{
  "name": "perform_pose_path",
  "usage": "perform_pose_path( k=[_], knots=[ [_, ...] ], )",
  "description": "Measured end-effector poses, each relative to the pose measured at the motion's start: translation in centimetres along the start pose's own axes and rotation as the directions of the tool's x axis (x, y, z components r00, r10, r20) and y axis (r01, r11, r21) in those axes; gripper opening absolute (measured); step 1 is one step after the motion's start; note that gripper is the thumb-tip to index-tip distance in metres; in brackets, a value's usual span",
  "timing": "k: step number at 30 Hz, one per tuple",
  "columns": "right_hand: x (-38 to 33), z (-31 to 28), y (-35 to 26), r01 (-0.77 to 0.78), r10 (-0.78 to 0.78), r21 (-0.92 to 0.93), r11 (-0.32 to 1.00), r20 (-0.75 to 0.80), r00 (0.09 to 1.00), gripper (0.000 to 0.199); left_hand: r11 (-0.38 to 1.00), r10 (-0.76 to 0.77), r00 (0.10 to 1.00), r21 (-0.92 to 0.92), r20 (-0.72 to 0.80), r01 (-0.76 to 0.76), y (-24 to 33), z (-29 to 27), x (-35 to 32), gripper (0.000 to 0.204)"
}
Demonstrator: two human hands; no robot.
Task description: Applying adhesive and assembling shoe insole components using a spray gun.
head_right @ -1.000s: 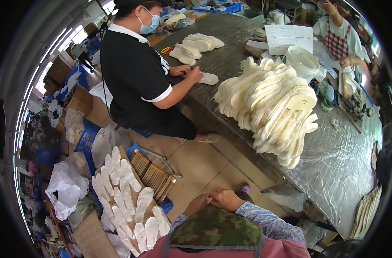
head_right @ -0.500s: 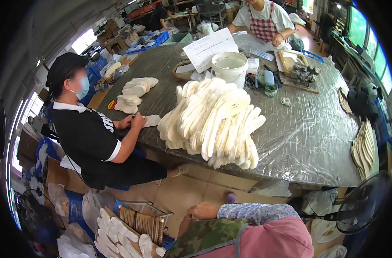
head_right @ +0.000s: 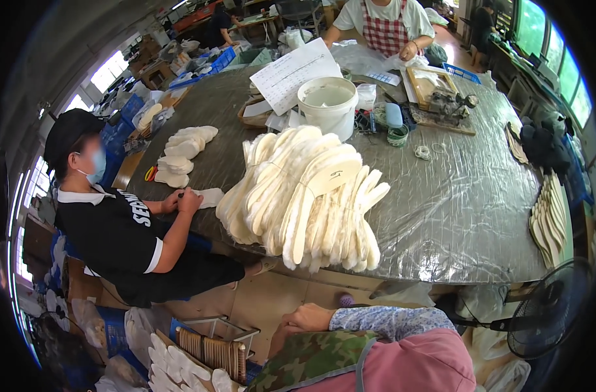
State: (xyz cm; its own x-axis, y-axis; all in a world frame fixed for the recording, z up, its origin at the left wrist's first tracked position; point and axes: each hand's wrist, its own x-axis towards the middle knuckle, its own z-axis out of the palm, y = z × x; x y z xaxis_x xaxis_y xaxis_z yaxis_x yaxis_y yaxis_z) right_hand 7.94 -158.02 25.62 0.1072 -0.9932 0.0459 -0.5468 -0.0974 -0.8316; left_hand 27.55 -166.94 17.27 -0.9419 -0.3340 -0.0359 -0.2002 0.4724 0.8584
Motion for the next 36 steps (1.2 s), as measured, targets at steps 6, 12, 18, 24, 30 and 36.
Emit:
perform_pose_path(
  k=[6, 12, 18, 24, 30, 36],
  knots=[
    [0.1, -0.4, 1.9, -0.012, 0.009, -0.051, 0.999, -0.047, 0.999, 0.037, 0.992, -0.129, 0.979, -0.018, -0.158, 0.128, -0.9, 1.4, 0.7, 0.031],
    [0.2, -0.6, 4.1, -0.037, 0.027, -0.154, 0.987, -0.070, 0.997, 0.039, 0.981, -0.160, 0.961, 0.071, -0.227, 0.180, -1.3, 2.9, 1.9, 0.037],
    [0.9, -0.9, 5.0, -0.085, 0.083, -0.044, 0.995, -0.055, 0.995, 0.039, 0.969, -0.213, 0.953, 0.076, -0.216, 0.234, -1.4, 2.9, 2.3, 0.034],
    [3.3, -0.7, 6.0, -0.118, 0.112, -0.109, 0.987, -0.062, 0.992, 0.038, 0.973, -0.207, 0.960, 0.059, -0.189, 0.222, -2.4, -0.3, 4.8, 0.032],
    [8.0, -0.4, 5.7, -0.154, 0.143, -0.150, 0.977, -0.082, 0.986, 0.036, 0.934, -0.296, 0.955, 0.206, -0.018, 0.293, -4.0, -6.5, 7.9, 0.033],
    [12.6, 0.7, 5.0, -0.131, 0.120, -0.139, 0.982, -0.083, 0.989, 0.033, 0.978, -0.116, 0.991, 0.166, -0.069, 0.126, -8.0, -9.9, 8.8, 0.035]
  ],
)
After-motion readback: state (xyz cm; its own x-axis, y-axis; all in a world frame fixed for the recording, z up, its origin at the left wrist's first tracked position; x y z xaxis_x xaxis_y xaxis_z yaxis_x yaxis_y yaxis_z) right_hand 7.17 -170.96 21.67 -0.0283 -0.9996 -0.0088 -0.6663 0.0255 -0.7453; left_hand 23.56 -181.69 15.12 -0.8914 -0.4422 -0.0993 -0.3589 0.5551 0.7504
